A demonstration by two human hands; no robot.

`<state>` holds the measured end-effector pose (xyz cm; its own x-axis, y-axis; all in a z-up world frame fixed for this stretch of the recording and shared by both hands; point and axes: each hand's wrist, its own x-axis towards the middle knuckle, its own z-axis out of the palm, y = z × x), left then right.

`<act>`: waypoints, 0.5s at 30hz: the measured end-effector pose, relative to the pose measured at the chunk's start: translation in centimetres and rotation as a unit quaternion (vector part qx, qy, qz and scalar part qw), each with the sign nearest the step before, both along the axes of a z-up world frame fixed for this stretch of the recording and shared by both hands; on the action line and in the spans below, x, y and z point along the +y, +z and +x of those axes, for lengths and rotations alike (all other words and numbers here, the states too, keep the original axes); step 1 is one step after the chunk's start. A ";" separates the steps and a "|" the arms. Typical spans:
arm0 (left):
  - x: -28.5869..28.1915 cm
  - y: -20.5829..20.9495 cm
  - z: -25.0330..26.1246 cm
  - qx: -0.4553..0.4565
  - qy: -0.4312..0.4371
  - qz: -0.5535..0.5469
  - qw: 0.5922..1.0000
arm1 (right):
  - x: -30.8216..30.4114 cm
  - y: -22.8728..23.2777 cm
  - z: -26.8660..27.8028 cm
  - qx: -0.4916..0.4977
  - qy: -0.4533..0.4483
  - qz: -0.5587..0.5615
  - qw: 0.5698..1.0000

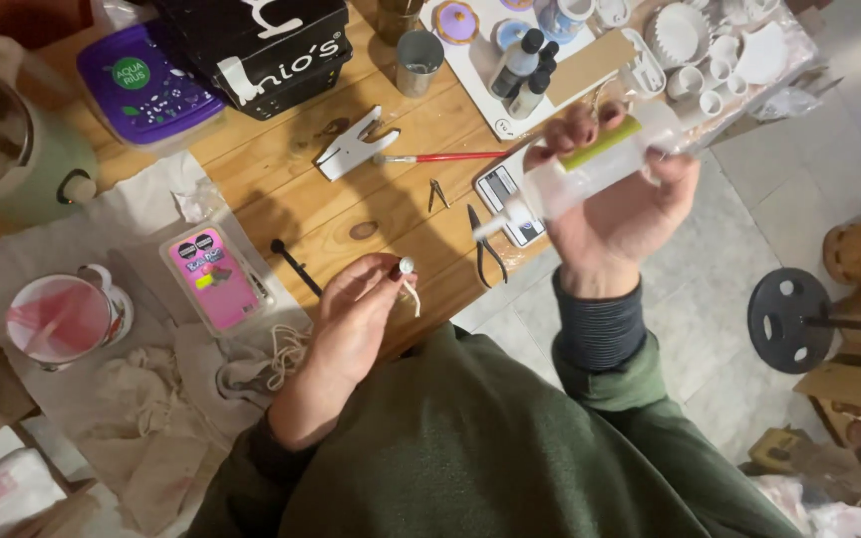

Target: Preparing candle wicks by gluing them into metal tins and securing them with centering tools on a workbench.

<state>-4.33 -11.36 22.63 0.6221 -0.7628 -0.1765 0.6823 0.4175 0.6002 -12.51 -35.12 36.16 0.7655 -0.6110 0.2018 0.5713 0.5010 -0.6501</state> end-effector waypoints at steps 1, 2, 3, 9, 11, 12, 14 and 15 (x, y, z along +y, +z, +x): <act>-0.1 0.3 -0.3 0.008 -0.020 -0.009 1.000 | 0.3 0.1 0.3 -0.051 0.056 0.043 0.996; -0.2 0.6 -0.6 0.010 -0.022 -0.009 1.000 | 0.5 -0.2 0.5 -0.049 0.054 0.042 0.996; -0.3 0.8 -1.0 0.020 -0.014 -0.006 1.000 | 0.7 -0.5 0.7 -0.057 0.096 0.086 0.990; -0.4 1.6 -2.2 0.041 -0.002 -0.004 0.999 | 2.7 -1.3 2.7 0.054 0.064 0.157 0.984; -0.3 1.7 -2.6 0.037 -0.003 -0.011 0.999 | 3.0 -2.0 2.9 0.063 0.059 0.103 0.991; -0.4 2.0 -2.7 0.032 -0.005 -0.008 0.999 | 3.1 -2.1 3.0 0.057 0.053 0.100 0.992; -0.3 2.5 -2.9 0.028 -0.009 -0.004 1.000 | 3.3 -2.2 3.1 0.051 0.044 0.097 0.993; -0.3 2.8 -3.0 0.027 -0.013 -0.001 1.000 | 3.4 -2.1 3.1 0.056 0.036 0.096 0.993</act>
<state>-7.31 -11.65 25.40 0.5913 -0.7793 -0.2076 0.7244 0.4002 0.5613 -9.43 -31.67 34.11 0.8198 -0.5727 -0.0014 0.4591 0.6586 -0.5962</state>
